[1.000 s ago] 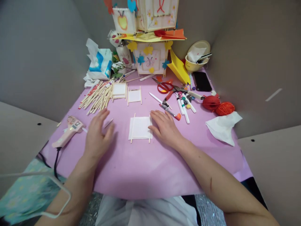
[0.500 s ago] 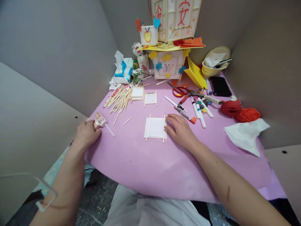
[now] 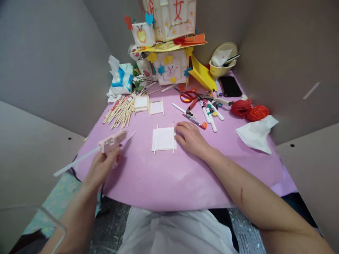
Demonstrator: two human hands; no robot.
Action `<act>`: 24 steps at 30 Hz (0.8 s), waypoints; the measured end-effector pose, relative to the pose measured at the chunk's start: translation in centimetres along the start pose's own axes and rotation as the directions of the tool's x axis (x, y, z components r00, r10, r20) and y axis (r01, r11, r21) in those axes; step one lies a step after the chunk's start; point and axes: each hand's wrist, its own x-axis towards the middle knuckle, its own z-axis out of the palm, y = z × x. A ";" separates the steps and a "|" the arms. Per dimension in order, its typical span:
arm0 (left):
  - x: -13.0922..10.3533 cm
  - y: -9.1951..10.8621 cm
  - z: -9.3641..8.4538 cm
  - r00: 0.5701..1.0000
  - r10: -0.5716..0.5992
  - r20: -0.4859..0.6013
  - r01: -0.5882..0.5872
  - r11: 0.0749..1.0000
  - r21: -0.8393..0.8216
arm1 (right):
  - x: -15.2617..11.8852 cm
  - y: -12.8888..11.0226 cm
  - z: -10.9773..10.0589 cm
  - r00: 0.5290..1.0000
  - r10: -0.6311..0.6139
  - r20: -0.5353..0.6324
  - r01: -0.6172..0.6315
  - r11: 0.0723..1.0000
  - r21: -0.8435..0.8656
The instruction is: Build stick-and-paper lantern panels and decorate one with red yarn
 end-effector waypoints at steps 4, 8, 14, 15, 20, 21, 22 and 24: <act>-3.6 3.4 4.4 0.918 0.019 0.396 0.090 0.963 -0.256 | 0.0 -0.1 -0.1 1.000 -0.008 -0.006 0.008 1.000 0.001; -5.0 4.5 7.2 0.863 0.036 0.505 0.156 0.930 -0.332 | -0.1 -0.2 -0.1 1.000 -0.020 -0.015 0.020 1.000 0.001; -5.1 4.3 7.8 0.855 0.007 0.519 0.222 0.899 -0.378 | -0.3 -0.6 -0.2 0.998 -0.050 -0.026 0.050 0.998 0.024; -5.1 4.3 7.8 0.851 0.005 0.525 0.232 0.894 -0.384 | -0.3 -0.6 -0.2 0.999 -0.048 -0.020 0.048 0.998 0.027; -5.2 4.1 7.9 0.844 0.002 0.537 0.252 0.882 -0.398 | -0.3 -0.7 0.1 0.999 -0.031 0.010 0.031 0.999 0.045; -5.2 4.1 7.9 0.844 0.003 0.536 0.250 0.883 -0.398 | -0.2 -0.7 0.1 0.999 -0.028 0.015 0.028 0.999 0.044; -5.2 4.1 8.0 0.845 0.005 0.535 0.247 0.883 -0.399 | -0.2 -0.7 0.1 0.999 -0.025 0.021 0.025 0.999 0.040; -5.2 4.1 8.2 0.846 0.010 0.533 0.242 0.884 -0.400 | -0.2 -0.7 0.1 0.999 -0.023 0.030 0.022 0.999 0.031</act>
